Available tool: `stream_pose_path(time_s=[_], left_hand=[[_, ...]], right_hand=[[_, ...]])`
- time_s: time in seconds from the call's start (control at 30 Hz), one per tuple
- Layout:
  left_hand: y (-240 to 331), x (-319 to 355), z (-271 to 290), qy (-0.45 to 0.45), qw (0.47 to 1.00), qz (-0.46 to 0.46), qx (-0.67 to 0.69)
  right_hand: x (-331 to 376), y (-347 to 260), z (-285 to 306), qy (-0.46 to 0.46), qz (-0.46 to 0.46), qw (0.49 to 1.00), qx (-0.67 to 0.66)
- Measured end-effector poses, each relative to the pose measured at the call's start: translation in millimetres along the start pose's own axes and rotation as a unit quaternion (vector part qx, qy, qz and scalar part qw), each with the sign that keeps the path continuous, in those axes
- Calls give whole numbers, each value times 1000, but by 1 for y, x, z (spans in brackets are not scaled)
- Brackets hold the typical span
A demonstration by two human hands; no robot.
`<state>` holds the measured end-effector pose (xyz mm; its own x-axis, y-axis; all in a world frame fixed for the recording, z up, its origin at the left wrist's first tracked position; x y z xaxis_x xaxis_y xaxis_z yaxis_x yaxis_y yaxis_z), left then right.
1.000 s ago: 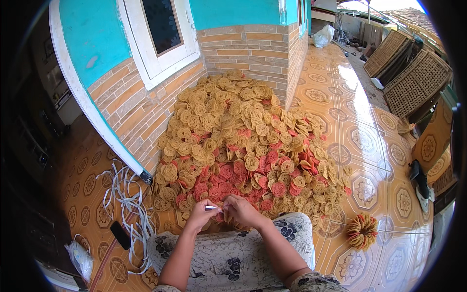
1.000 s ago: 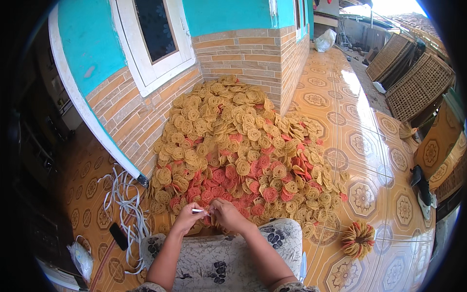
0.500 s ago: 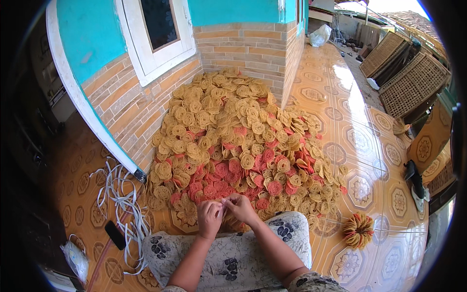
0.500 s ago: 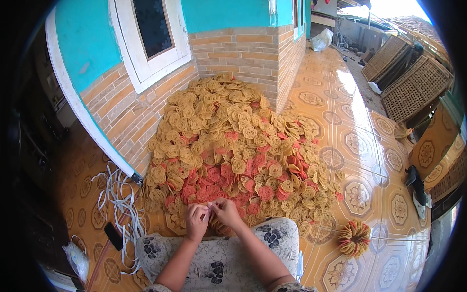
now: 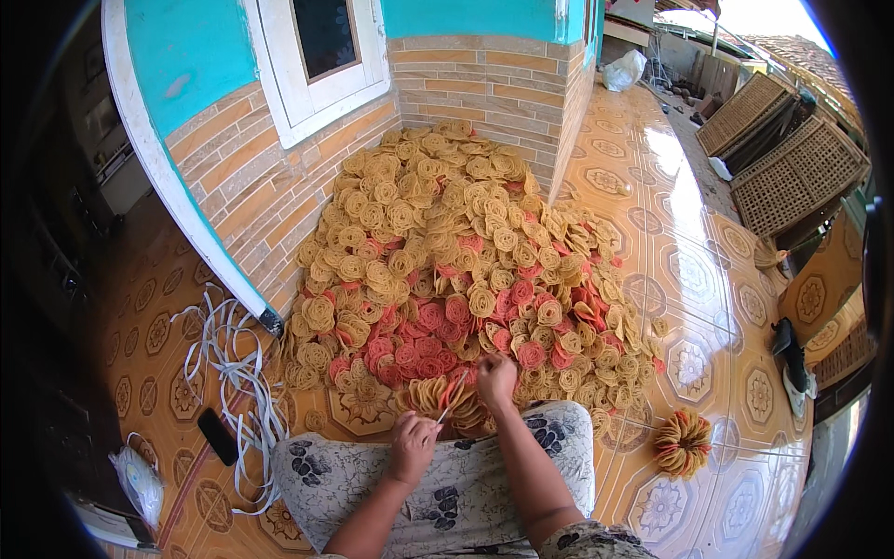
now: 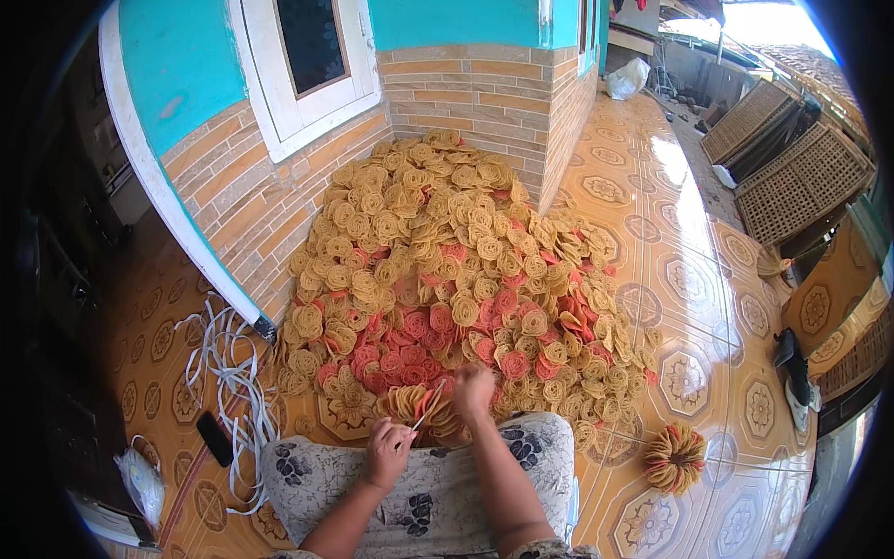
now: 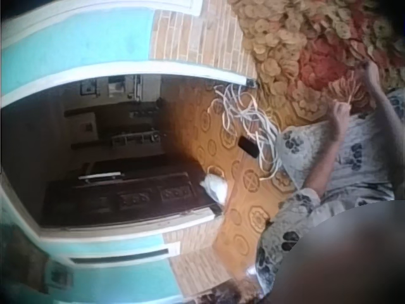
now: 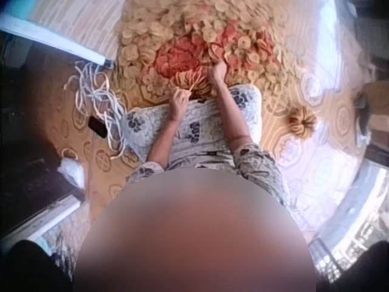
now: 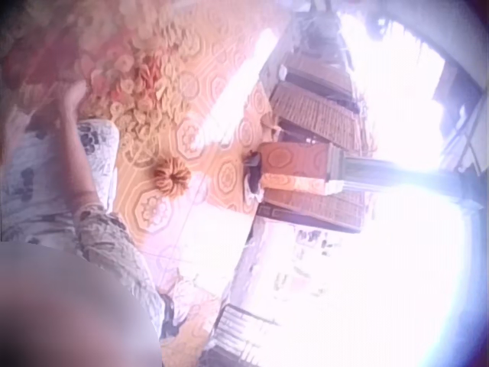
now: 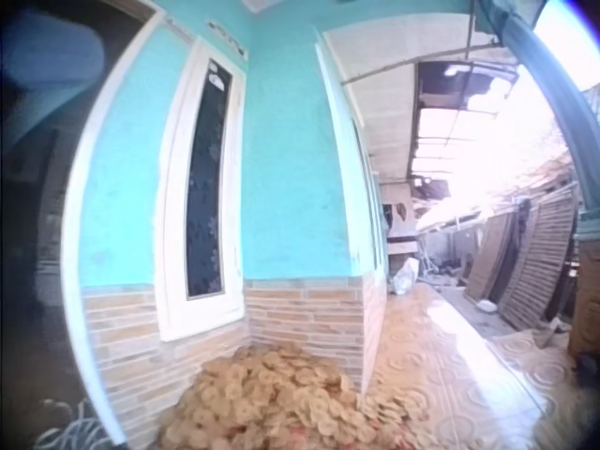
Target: The person sits on the floor and assembles small coiled decorative items by threading a white ribbon through them and tying it. They handle the coiled items one at a time, pick up ribbons, and place the finished units aside.
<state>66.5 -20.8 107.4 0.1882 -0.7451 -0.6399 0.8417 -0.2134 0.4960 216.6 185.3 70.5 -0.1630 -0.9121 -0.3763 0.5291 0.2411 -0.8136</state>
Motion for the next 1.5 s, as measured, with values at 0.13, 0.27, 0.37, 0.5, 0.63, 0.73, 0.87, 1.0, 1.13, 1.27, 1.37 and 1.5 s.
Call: stream_pose_path(time_s=[0.13,0.27,0.37,0.5,0.63,0.73,0.87,1.0,1.13,1.27,1.37,1.5], left_hand=[[-10,29,28,12,990,120,80],[-40,40,27,80,865,360,341],[-46,19,33,113,800,426,408],[-23,-35,55,124,800,378,450],[8,-56,102,146,782,293,531],[1,-52,135,183,705,285,624],[-26,-25,125,128,622,427,644],[-36,16,87,3,651,537,536],[-26,17,64,-1,589,478,651],[12,-6,37,-34,651,449,611],[53,-36,48,-52,802,357,476],[124,-84,96,-109,754,179,622]], right_hand=[[-25,20,11,-21,-98,994,-49],[35,4,-47,-387,-231,867,-210],[63,-4,-54,-495,-247,818,-157],[56,-9,-41,-471,-350,780,-215],[79,-36,-30,-472,-467,643,-382],[88,-84,-31,-487,-390,552,-553],[101,-147,-5,-556,-280,244,-744],[119,-117,6,-425,-419,523,-608],[115,-105,44,-423,-412,435,-680],[95,-74,96,-314,-433,527,-660],[55,-49,195,-204,-360,650,-637],[5,-14,354,14,-176,915,-363]])
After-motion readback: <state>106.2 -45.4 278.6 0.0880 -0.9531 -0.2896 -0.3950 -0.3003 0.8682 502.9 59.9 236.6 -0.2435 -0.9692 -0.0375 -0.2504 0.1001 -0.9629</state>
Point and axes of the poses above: each hand's wrist, its own x-axis away from the middle knuckle, its own z-axis out of the back of the hand, y = z × x, the point moved 6 cm from there along -x, towards the middle knuckle, and after that the axes turned 6 degrees about y, right-handed, at the moved point
